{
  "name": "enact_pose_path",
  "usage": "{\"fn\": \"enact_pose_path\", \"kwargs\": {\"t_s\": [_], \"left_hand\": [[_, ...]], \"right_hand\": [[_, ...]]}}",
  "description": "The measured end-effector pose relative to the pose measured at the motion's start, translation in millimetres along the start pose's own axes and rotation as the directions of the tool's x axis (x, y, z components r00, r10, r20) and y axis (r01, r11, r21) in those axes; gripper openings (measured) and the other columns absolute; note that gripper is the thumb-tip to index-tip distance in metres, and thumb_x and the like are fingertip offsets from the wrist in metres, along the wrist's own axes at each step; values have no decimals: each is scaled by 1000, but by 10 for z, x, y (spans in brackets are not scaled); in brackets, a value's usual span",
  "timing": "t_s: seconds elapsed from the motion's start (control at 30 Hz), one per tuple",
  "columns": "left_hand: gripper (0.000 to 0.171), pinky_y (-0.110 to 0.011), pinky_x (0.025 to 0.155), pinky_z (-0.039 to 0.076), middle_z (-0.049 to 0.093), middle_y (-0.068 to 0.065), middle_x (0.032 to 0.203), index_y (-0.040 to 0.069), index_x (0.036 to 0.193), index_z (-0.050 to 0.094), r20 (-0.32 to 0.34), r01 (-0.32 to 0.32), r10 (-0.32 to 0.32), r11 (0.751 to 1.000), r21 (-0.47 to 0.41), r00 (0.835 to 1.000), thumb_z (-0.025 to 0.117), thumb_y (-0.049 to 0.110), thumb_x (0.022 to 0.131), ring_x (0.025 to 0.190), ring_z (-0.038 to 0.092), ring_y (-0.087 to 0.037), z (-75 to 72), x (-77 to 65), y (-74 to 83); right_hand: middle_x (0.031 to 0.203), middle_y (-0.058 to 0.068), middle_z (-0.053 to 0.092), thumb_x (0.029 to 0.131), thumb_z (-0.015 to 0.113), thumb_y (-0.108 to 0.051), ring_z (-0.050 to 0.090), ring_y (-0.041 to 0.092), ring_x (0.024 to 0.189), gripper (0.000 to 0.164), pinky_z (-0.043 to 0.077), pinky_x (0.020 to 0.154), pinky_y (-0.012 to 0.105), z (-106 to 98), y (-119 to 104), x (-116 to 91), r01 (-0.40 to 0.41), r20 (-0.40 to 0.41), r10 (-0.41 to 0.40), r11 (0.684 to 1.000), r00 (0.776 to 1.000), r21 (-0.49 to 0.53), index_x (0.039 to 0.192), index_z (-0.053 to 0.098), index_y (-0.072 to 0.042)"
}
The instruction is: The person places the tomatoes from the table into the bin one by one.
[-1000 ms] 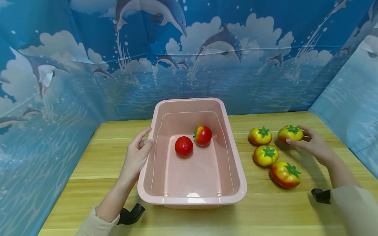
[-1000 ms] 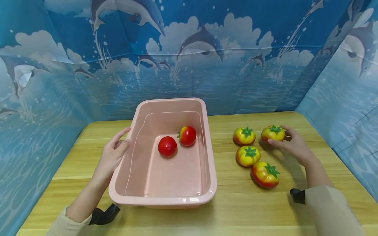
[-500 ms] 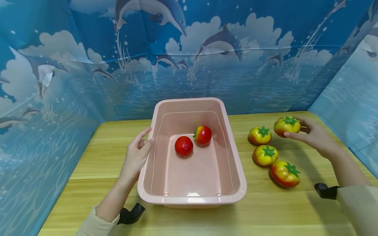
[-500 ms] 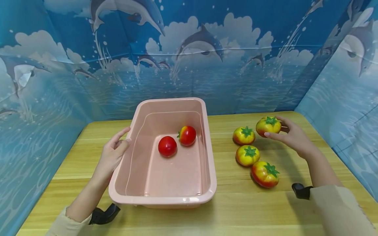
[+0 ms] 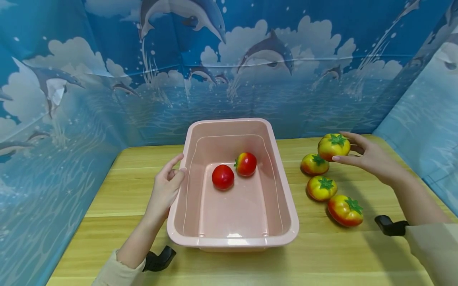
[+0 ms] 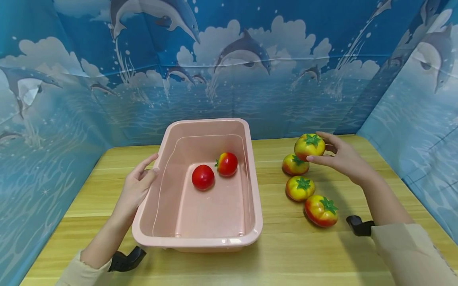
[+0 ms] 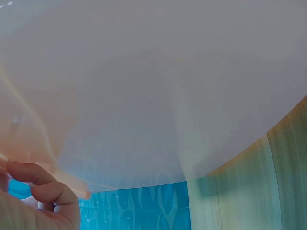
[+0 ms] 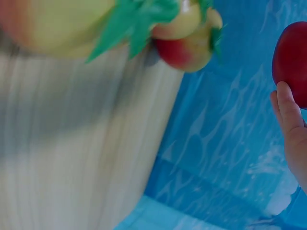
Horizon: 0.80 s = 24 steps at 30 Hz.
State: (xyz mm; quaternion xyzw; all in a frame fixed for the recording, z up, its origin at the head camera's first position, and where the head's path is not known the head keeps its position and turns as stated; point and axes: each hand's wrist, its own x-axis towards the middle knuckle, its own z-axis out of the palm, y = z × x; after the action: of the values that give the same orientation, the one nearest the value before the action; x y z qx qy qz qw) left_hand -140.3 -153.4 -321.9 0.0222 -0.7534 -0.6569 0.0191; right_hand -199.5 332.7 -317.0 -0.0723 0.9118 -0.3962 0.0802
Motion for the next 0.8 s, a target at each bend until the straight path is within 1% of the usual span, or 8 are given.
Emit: {"fn": "enact_pose_path", "kwargs": {"t_s": [0.13,0.17,0.3,0.37,0.47,0.53,0.57,0.8], "left_hand": [[45,-34,67,57,53,-17,88,21,140,42,-1,1,-1,1000,-5,1000,50,23,96,81,62,-30,0,-1,4],[45,-34,67,57,53,-17,88,21,140,42,0,0,0,1000,-6,1000,50,23,96,81,62,-30,0,-2,4],[45,-34,68,57,53,-18,90,21,140,41,6,-2,2,1000,-4,1000,50,24,97,83,62,-30,-5,-5,3],[45,-34,69,57,53,-18,91,21,140,41,6,-2,2,1000,-4,1000,50,24,97,84,61,-31,-7,-5,1],[45,-34,69,57,53,-18,91,21,140,41,6,0,0,1000,-5,1000,50,25,96,85,61,-31,-8,-3,-1],[45,-34,69,57,52,-18,91,22,140,41,7,2,-2,1000,-7,1000,50,25,96,84,61,-31,-6,-2,-1],[45,-35,69,57,52,-17,90,22,140,41,8,4,-4,1000,-6,1000,50,25,96,84,61,-30,-5,-3,-2],[46,-34,70,57,51,-17,90,20,141,39,15,-4,4,1000,-11,1000,50,26,97,83,60,-28,-7,0,-13]], "right_hand": [[147,24,22,91,60,-29,27,45,129,80,43,91,53,41,-133,19,26,6,-27,1000,1000,6,151,9,-14],[147,24,21,91,60,-28,27,45,129,80,40,92,58,53,-163,22,35,6,-35,999,999,16,151,10,-14],[148,22,21,90,62,-27,26,44,130,80,36,95,60,110,-270,42,48,15,-49,998,999,43,151,10,-17],[148,21,22,90,62,-27,27,42,131,79,41,95,53,143,-319,53,56,19,-57,997,998,52,151,12,-18],[148,18,24,90,63,-25,29,39,131,78,48,89,30,188,-387,63,73,22,-75,995,997,74,150,14,-18],[148,16,24,90,63,-24,30,37,131,77,46,82,16,209,-436,63,85,18,-87,992,996,91,150,16,-19],[148,16,24,89,63,-24,30,36,131,77,45,79,12,217,-460,62,89,16,-91,992,996,94,150,16,-19],[149,13,24,89,64,-25,32,33,131,76,43,80,9,293,-658,62,107,22,-112,984,994,142,150,17,-22]]}}
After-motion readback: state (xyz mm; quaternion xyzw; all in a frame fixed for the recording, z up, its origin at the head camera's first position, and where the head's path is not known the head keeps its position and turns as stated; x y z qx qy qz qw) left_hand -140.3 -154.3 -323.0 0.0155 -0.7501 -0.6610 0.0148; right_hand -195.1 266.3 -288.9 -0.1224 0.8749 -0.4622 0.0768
